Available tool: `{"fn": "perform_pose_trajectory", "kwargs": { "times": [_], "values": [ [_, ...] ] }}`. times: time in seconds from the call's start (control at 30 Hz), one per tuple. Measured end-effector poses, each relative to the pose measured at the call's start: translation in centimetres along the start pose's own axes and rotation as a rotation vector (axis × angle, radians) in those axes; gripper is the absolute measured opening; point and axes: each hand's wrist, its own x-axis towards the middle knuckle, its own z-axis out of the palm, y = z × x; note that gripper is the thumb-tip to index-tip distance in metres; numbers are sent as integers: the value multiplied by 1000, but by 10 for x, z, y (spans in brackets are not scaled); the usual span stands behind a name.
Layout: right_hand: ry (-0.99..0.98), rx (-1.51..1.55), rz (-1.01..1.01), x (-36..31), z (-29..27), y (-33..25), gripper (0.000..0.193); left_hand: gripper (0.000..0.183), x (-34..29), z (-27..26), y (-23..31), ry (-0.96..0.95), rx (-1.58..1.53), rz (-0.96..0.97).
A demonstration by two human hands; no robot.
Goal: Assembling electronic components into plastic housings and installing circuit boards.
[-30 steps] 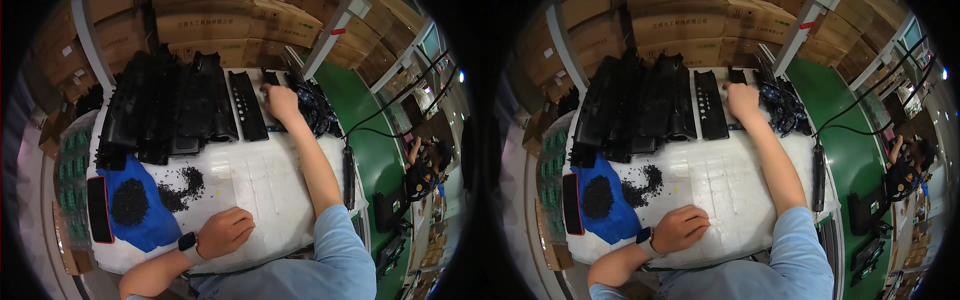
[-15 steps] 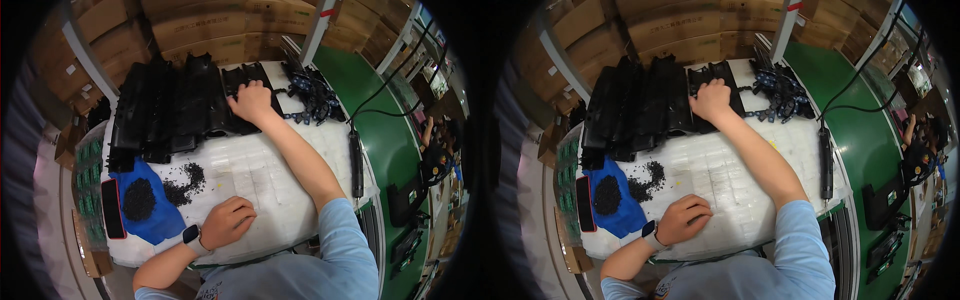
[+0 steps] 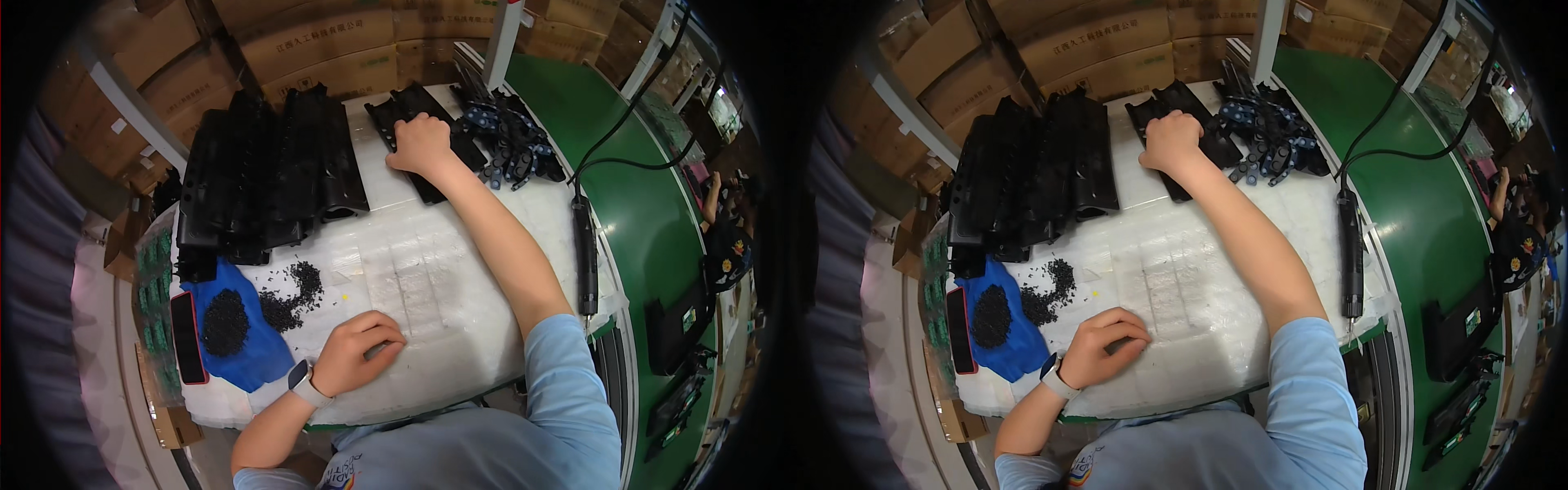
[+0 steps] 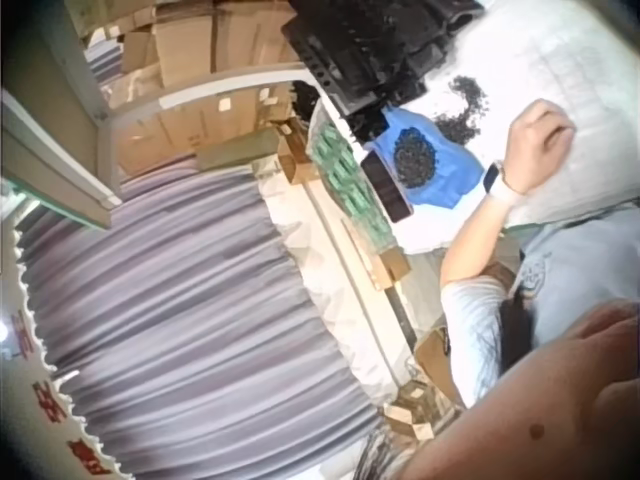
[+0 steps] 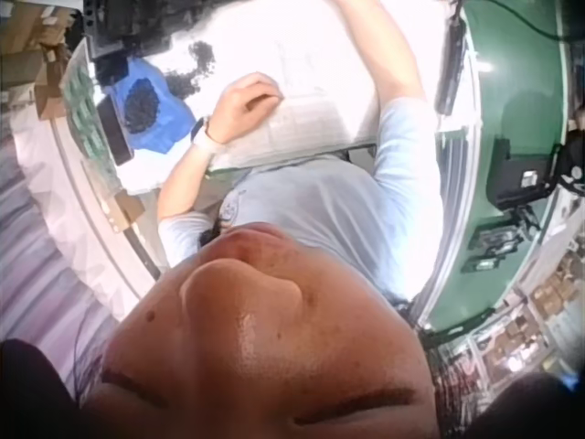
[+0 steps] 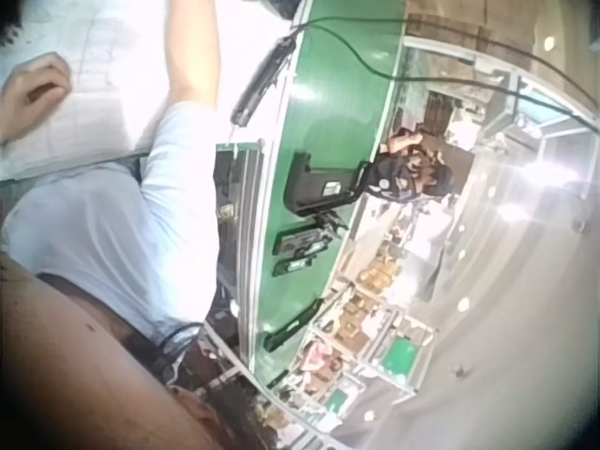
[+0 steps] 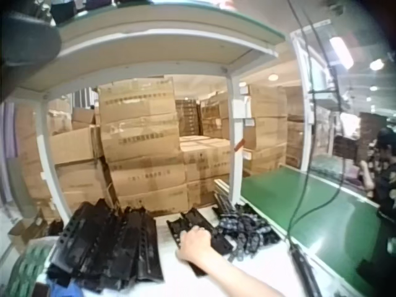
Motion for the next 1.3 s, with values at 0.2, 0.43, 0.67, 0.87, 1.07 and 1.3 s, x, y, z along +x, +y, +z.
{"fn": "perform_pose_trajectory", "kwargs": {
  "times": [0.2, 0.43, 0.67, 0.87, 1.07, 1.3],
  "values": [
    [-52, 252, 65, -12, -16, 17, 34, 10, -3, 0, 1, 29, 11, 8],
    [121, 12, 10, -24, -13, 12, 43, 10, -6, 2, 1, 14, 23, 17],
    [282, 242, -195, -85, -71, 25, 29, 16, -8, 1, -1, 59, 148, 200],
    [266, 245, -656, -163, -102, 44, 26, 34, -11, -20, 4, 544, 321, 131],
    [-31, 337, -645, -213, -77, 22, 36, 39, -1, -23, -13, 418, 319, 26],
    [191, 756, -501, -174, -70, 58, 19, 27, 9, -14, -6, 259, 431, 18]
  ]
}}
